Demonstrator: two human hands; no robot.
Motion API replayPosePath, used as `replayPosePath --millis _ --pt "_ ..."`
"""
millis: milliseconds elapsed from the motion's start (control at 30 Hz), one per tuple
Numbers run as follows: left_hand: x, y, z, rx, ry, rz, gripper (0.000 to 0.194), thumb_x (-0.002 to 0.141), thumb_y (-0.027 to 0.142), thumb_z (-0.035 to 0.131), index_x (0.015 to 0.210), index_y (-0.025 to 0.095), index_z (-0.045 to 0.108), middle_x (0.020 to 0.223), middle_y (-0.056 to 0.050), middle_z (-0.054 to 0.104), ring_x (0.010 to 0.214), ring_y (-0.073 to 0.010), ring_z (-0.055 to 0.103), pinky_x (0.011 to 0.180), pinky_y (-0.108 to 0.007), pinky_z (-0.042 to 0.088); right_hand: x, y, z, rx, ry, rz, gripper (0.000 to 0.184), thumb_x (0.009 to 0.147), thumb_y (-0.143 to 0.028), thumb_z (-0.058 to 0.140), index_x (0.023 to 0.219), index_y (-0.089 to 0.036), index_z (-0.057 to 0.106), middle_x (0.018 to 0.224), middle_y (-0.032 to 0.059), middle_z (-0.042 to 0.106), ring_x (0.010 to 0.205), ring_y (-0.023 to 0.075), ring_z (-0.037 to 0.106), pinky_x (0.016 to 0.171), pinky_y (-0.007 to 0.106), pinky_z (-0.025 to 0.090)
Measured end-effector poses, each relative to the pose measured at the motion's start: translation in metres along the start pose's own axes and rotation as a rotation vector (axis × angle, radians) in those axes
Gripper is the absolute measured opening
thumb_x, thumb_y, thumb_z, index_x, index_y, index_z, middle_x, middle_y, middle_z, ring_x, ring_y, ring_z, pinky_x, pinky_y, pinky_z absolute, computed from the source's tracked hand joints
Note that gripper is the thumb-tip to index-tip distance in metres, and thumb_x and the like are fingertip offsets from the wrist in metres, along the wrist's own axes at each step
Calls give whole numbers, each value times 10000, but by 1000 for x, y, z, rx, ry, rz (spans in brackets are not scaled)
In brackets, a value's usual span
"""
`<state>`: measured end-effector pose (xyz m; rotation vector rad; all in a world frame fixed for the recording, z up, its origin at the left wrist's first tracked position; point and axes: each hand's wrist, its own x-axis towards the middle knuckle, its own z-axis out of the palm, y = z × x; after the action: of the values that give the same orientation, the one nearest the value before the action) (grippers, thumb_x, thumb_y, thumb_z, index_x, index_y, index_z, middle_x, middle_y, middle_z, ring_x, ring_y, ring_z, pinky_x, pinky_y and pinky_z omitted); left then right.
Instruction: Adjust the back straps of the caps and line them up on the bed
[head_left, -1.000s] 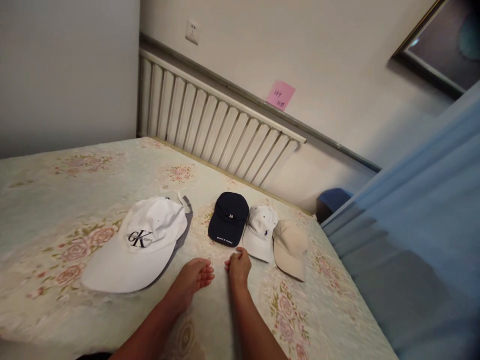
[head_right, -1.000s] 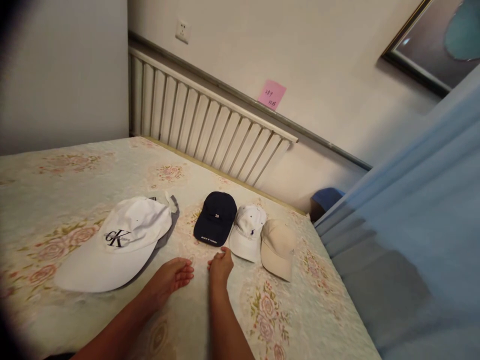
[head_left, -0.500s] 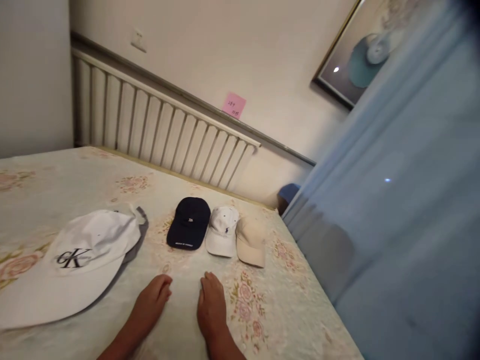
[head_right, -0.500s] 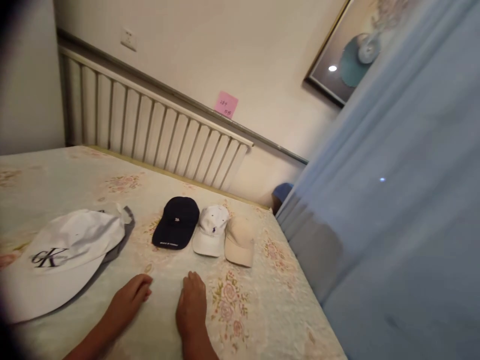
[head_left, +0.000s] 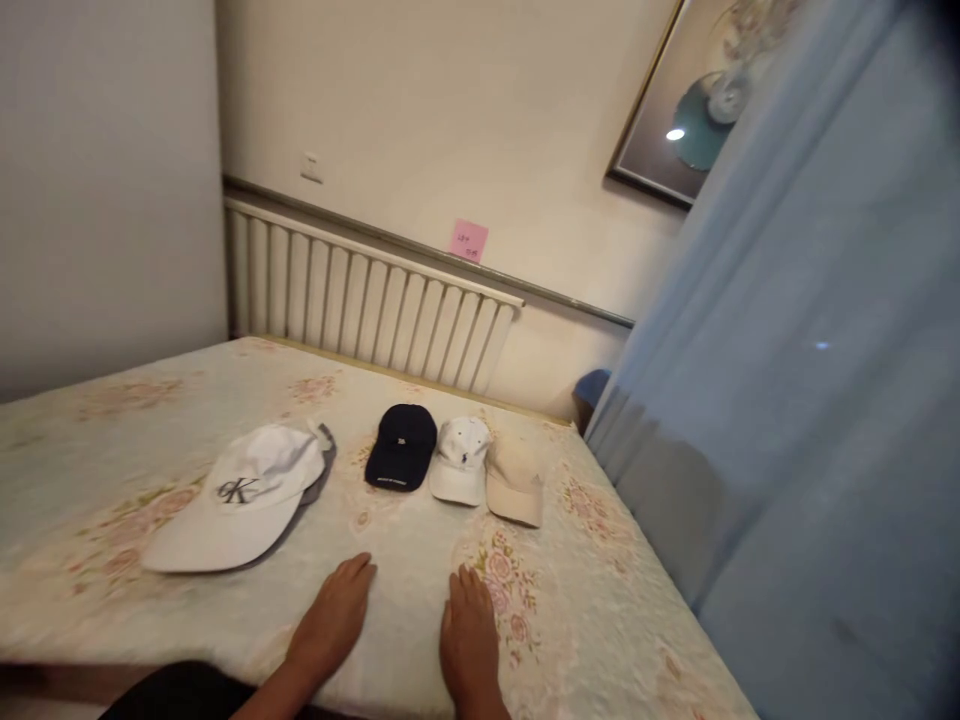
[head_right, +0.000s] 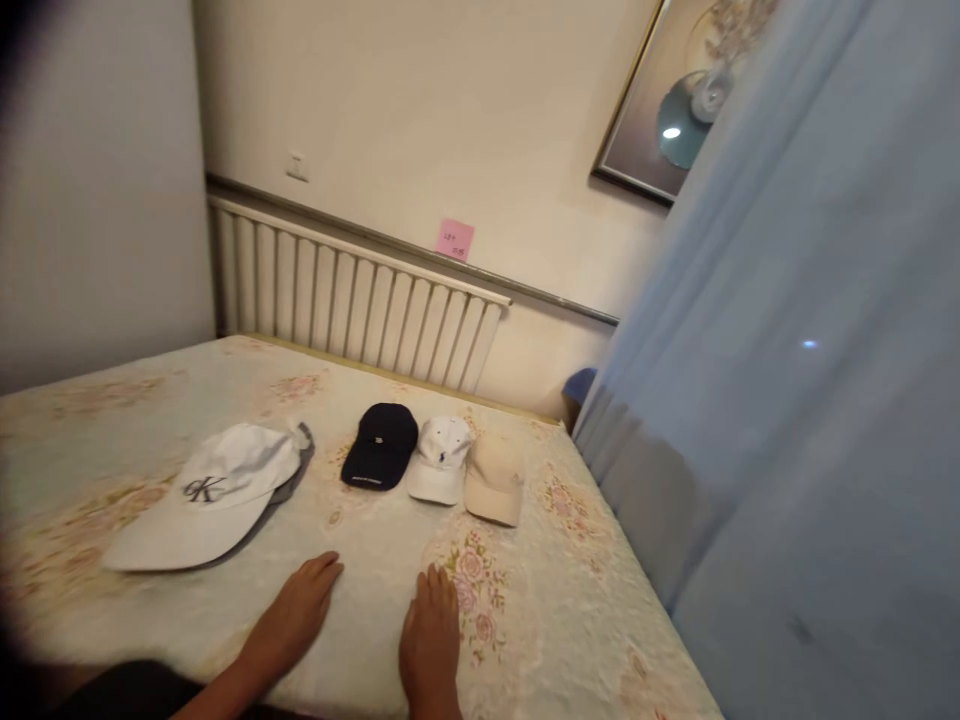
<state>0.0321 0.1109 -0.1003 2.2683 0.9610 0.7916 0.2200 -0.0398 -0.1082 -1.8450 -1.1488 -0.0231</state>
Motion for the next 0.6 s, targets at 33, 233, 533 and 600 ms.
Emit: replayPosePath --millis 33,233,533,600 --pt "-6 2 -2 -42 4 -12 338 766 170 458 1035 224 655 1267 -93 571 1235 -270 450 1084 -415 286 -2 1 0 27 10 5 412 763 -166 555 1154 -262 644 1295 110 565 1278 300 436 1100 533 240" --pt "-24 -12 -23 -11 -16 106 321 771 137 455 1007 210 659 1240 -95 585 1185 -236 496 1053 -417 343 -7 12 5 -198 -33 -101 405 820 -217 456 1183 -136 618 1286 159 565 1254 298 463 1077 498 283" --pt "-26 -32 -105 -993 466 -842 89 779 172 616 753 134 540 646 -37 602 624 -158 635 685 -310 558 -11 22 7 -626 -86 -291 444 860 -216 346 1184 -50 600 1268 179 574 1210 306 502 1026 452 347" --pt "-29 -39 -121 -1038 556 -901 73 824 164 575 793 130 518 670 -52 605 625 -154 643 673 -300 565 -11 23 6 -642 -92 -298 448 860 -214 341 1188 -47 596 1267 179 575 1214 305 497 1029 450 341"
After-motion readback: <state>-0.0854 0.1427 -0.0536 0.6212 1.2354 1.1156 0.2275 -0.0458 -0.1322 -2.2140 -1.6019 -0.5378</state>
